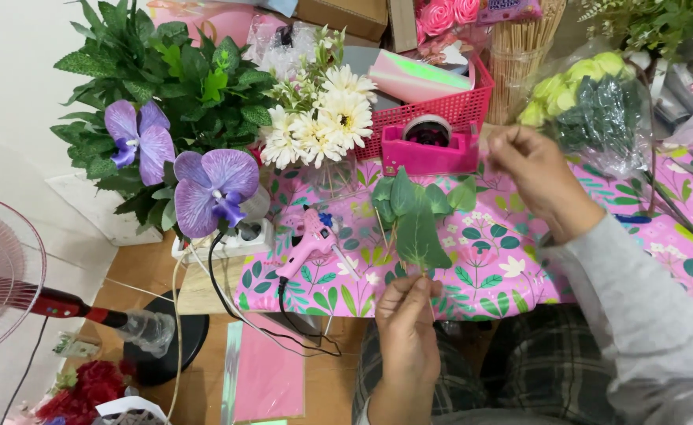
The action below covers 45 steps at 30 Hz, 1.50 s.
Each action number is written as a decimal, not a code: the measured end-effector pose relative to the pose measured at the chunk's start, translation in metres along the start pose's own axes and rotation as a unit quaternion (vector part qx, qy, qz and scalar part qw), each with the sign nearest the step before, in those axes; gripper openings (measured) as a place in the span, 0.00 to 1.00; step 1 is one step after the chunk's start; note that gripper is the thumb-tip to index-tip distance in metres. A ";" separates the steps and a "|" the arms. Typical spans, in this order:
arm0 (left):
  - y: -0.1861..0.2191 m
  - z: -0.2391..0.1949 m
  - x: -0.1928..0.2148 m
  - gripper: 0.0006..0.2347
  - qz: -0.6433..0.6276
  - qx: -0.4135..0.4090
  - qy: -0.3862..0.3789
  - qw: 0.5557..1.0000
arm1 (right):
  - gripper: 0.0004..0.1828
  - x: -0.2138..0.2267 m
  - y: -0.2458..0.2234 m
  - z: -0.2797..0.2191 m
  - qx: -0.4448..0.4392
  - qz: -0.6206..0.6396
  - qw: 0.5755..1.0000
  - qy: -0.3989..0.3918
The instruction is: Assembling artificial leaves onto wooden sticks and trimming the sticks using wire cutters.
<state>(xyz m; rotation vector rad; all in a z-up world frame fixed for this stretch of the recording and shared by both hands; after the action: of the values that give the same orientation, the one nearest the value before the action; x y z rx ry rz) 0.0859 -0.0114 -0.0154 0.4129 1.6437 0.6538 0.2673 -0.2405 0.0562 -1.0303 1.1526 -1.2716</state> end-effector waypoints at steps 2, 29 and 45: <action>-0.008 -0.005 -0.010 0.04 -0.034 0.039 -0.015 0.999 | 0.04 -0.013 -0.007 -0.043 0.051 0.154 0.980 -0.117; -0.014 -0.168 -0.123 0.05 -0.038 0.073 -0.248 0.965 | 0.22 0.058 -0.122 -0.290 0.141 -0.039 0.967 -0.208; -0.015 -0.171 -0.116 0.05 0.056 0.002 -0.264 0.963 | 0.05 0.036 -0.131 -0.278 0.161 -0.109 0.960 -0.202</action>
<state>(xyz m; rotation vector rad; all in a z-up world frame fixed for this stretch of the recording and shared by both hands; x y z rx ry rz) -0.0594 -0.1250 0.0794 0.6270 1.1201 0.5641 -0.0288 -0.2696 0.1398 -1.1237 0.5112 -1.2912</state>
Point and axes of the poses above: each hand's wrist, its own z-axis towards the middle knuckle, its own x-axis out of the back of the hand, y = z × x, the point moved 6 cm from there along z, towards the middle knuckle, and after that the axes turned 4 degrees about z, right-handed, at the moved point
